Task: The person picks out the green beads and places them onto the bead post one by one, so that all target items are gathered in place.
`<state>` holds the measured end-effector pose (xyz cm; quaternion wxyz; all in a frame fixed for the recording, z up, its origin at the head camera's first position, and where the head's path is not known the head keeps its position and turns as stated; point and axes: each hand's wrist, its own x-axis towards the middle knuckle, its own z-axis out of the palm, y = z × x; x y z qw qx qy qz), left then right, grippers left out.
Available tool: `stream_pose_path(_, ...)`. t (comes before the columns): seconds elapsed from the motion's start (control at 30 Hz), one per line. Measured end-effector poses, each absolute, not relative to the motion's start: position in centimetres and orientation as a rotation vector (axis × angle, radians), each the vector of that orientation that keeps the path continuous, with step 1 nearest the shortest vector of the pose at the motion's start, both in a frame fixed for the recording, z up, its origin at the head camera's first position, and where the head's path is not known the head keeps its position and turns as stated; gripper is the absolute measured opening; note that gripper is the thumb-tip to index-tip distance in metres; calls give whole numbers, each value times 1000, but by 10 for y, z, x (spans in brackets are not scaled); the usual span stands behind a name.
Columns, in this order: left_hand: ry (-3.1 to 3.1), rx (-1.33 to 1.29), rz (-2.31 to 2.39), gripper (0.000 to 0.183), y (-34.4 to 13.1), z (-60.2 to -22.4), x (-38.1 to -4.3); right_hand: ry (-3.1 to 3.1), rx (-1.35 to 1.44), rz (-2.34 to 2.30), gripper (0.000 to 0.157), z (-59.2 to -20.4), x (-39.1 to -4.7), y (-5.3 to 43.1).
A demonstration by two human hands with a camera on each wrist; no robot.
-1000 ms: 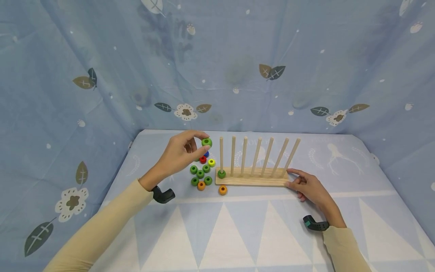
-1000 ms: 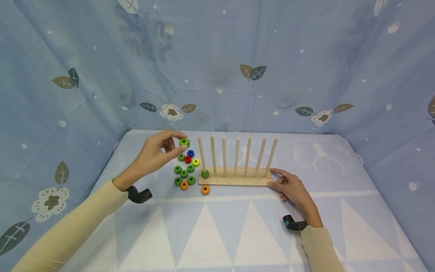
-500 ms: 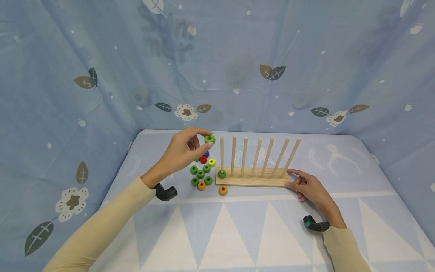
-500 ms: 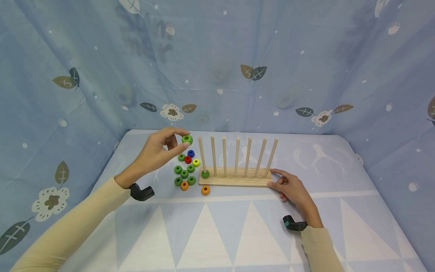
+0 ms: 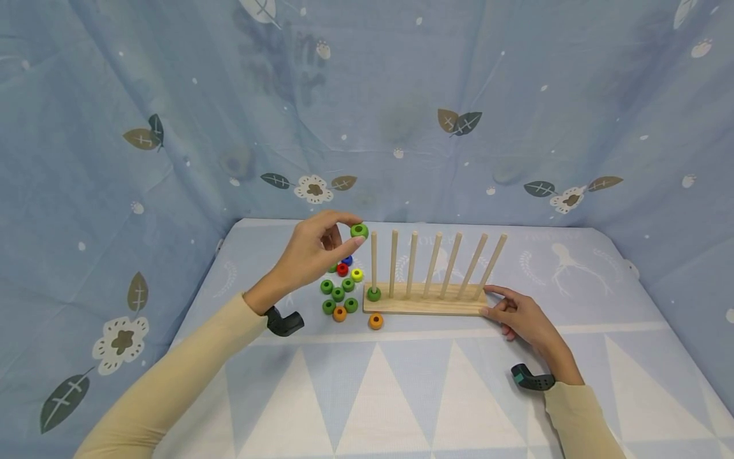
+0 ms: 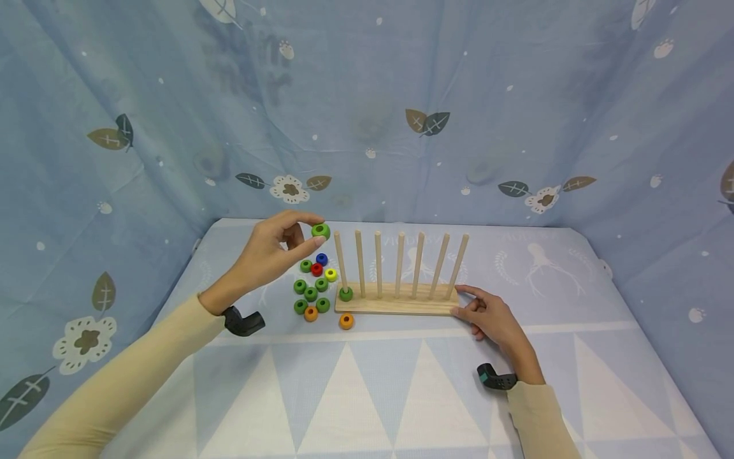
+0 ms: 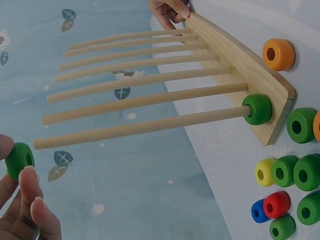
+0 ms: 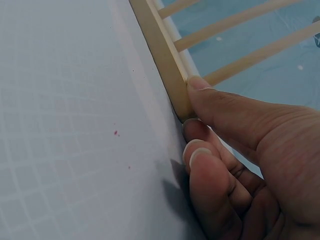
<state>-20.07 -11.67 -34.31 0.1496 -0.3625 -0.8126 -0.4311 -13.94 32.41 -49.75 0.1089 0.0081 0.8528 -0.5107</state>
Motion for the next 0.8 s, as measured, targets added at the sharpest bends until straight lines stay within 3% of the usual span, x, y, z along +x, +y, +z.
stream_pose_path(0.8, -2343, -1051, -1274, 33, -104, -342, -203, 2513, 13, -1496, 69, -498, -139, 324)
